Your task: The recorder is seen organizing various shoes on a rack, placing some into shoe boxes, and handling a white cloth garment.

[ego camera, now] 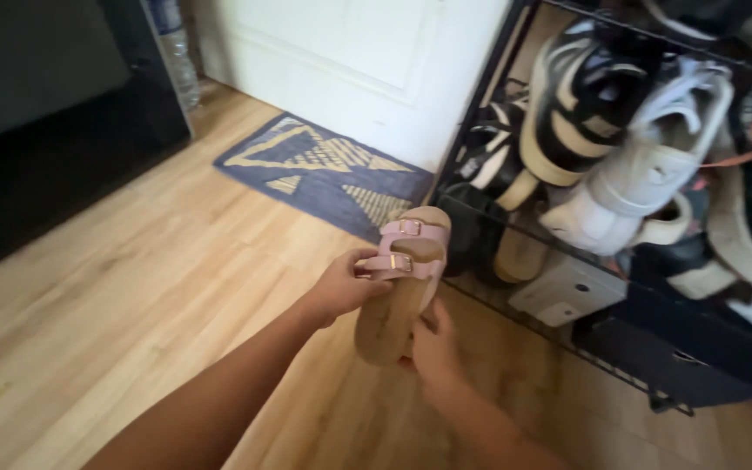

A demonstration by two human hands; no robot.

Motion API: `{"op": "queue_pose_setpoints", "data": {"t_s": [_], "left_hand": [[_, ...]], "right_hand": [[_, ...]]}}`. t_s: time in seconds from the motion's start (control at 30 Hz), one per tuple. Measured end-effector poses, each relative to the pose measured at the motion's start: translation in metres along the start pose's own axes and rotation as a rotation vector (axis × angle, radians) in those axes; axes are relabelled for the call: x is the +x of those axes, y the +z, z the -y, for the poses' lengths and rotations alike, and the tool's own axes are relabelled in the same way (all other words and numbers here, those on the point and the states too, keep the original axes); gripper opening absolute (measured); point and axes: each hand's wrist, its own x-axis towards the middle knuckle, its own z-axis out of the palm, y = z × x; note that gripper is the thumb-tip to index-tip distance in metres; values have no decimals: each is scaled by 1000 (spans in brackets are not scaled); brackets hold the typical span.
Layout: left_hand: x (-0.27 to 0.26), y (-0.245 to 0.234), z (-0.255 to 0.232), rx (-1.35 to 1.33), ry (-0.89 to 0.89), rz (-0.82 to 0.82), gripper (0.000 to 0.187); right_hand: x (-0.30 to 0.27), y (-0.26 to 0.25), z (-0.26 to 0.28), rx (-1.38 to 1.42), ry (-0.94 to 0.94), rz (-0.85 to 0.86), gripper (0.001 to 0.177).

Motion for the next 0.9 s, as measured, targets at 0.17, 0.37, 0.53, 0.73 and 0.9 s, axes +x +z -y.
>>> {"op": "queue_pose_setpoints", "data": {"t_s": [0.17,0.37,0.53,0.73,0.9], "left_hand": [[37,57,8,4,129,8,71],[56,107,-10,-1,243,-37,66],[72,115,-8,85,218,-124,83],[91,112,1,295,207,-176,80],[119,117,-9,-105,336,-147,60]], "right_hand": [[21,-49,10,-34,-108,-103,55],[94,-100,11,-39,-406,-144,46],[66,-89,76,-33,-178,-148,43],[139,-98,50,-61,-535,-117,46],[128,-86,87,188,-305,-19,40]]}}
